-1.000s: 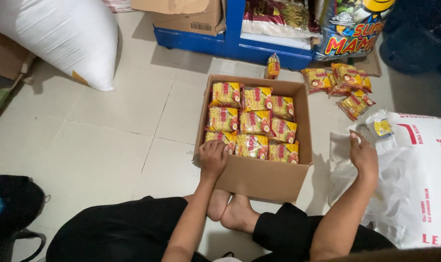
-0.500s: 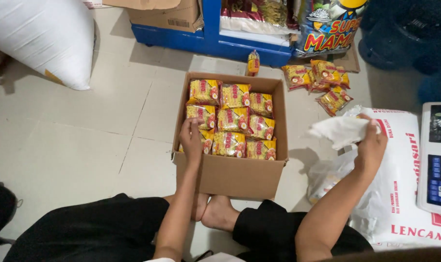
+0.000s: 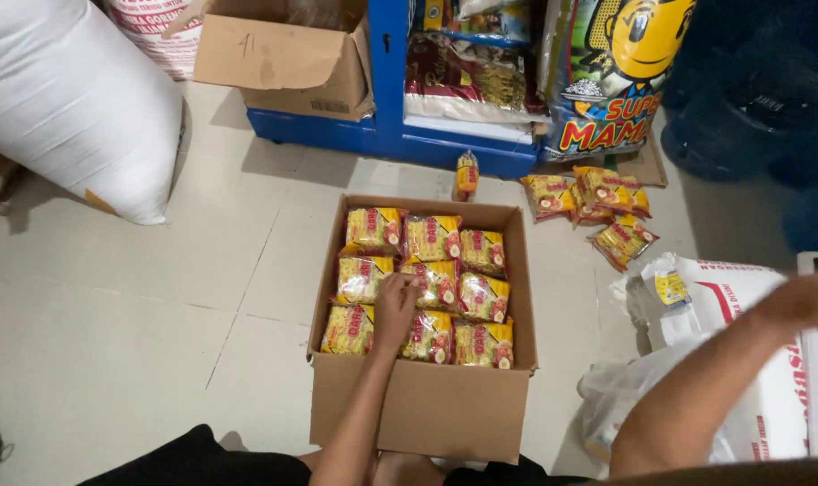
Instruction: Cleaning individual instant noodle packets with a cloth and organizing them into a cardboard box
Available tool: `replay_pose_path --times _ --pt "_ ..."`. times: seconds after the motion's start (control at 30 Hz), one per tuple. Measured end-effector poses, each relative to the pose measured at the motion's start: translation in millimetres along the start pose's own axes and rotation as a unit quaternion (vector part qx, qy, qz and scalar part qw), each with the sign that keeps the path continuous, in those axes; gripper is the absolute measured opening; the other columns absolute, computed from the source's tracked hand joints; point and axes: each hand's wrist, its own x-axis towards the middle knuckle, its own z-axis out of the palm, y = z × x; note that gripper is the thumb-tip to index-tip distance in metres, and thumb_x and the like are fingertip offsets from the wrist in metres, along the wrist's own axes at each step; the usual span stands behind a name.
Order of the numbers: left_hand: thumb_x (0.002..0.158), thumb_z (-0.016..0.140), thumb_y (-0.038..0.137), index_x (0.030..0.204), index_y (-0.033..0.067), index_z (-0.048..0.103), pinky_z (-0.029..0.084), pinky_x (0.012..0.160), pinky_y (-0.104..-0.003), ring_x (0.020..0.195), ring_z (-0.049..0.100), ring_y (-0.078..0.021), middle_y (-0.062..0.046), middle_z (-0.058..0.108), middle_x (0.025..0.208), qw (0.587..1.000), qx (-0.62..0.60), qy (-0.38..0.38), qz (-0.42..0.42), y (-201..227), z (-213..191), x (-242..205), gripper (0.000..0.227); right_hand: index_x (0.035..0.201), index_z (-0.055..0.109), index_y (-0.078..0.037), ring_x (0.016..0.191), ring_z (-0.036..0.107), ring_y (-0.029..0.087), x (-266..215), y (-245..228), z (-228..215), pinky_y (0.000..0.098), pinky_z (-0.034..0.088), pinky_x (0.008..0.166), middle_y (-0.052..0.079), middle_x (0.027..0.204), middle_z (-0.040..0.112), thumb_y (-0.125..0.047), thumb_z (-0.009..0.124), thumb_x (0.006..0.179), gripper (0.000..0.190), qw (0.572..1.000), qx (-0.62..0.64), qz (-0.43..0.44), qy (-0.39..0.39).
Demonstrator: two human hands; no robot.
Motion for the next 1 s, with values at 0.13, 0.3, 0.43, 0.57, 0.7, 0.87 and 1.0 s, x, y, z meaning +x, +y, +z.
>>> replay_pose_path --times 0.13,0.3,0.43,0.57,0.7,0.87,1.0 --pt "0.105 0.056 0.025 0.098 0.0141 0.073 0.047 0.096 -0.041 0.1 0.066 -0.0293 -0.007 0.07 0.095 0.998 0.03 -0.049 0.014 -4 2 4 0.022 0.151 0.04 0.013 0.138 0.025 0.039 -41 -213 -164 0.0445 0.02 0.119 0.029 0.149 0.031 -0.059 0.049 0.114 0.082 0.941 0.287 -0.16 0.076" --pt "0.105 0.053 0.025 0.098 0.0118 0.073 0.05 0.09 -0.042 0.095 0.066 -0.0313 -0.01 0.071 0.094 0.997 0.03 -0.071 0.004 5 2 10 0.025 0.162 0.009 0.009 0.149 0.002 0.059 -133 -282 -31 0.0613 0.002 0.126 0.045 0.159 0.002 0.006 0.069 0.084 0.098 0.826 0.4 -0.296 -0.264" --pt "0.106 0.052 0.028 0.098 0.0118 0.073 0.051 0.087 -0.042 0.089 0.066 -0.0287 -0.009 0.071 0.091 0.996 0.056 -0.074 0.001 15 2 19 0.028 0.165 0.013 -0.006 0.156 0.016 0.033 -181 -287 15 0.0421 0.014 0.128 0.021 0.168 0.019 -0.033 0.068 0.095 0.093 0.807 0.369 -0.262 -0.379" --pt "0.107 0.051 0.031 0.098 0.0128 0.072 0.051 0.087 -0.039 0.091 0.067 -0.0274 -0.008 0.071 0.09 0.992 0.097 -0.075 0.02 27 -2 16 0.028 0.166 0.02 -0.018 0.157 0.016 0.023 -182 -306 49 0.0347 0.014 0.128 0.009 0.169 0.022 -0.029 0.06 0.101 0.078 0.835 0.306 -0.266 -0.372" --pt "0.104 0.055 0.025 0.097 0.0137 0.071 0.052 0.085 -0.039 0.089 0.066 -0.0284 -0.007 0.069 0.087 0.989 0.129 -0.061 0.047 10 6 14 0.021 0.162 0.032 -0.003 0.154 0.021 0.041 -156 -338 -4 0.0516 0.023 0.127 0.027 0.164 0.027 -0.007 0.06 0.097 0.07 0.832 0.312 -0.289 -0.356" --pt "0.104 0.054 0.022 0.099 0.0116 0.071 0.052 0.085 -0.042 0.09 0.066 -0.0324 -0.011 0.069 0.087 0.986 0.125 -0.095 0.059 19 8 12 0.021 0.161 0.042 -0.017 0.153 0.02 0.047 -130 -363 16 0.0672 0.035 0.115 0.022 0.168 0.023 -0.026 0.07 0.093 0.074 0.877 0.187 -0.319 -0.306" --pt "0.107 0.044 0.032 0.11 0.0109 0.071 0.054 0.088 -0.039 0.099 0.066 -0.0197 -0.006 0.073 0.102 0.981 0.138 -0.133 0.03 22 12 8 0.034 0.159 0.034 -0.023 0.151 0.016 0.05 -113 -381 27 0.0702 0.031 0.11 0.018 0.171 0.01 -0.03 0.068 0.09 0.077 0.878 0.15 -0.295 -0.346"
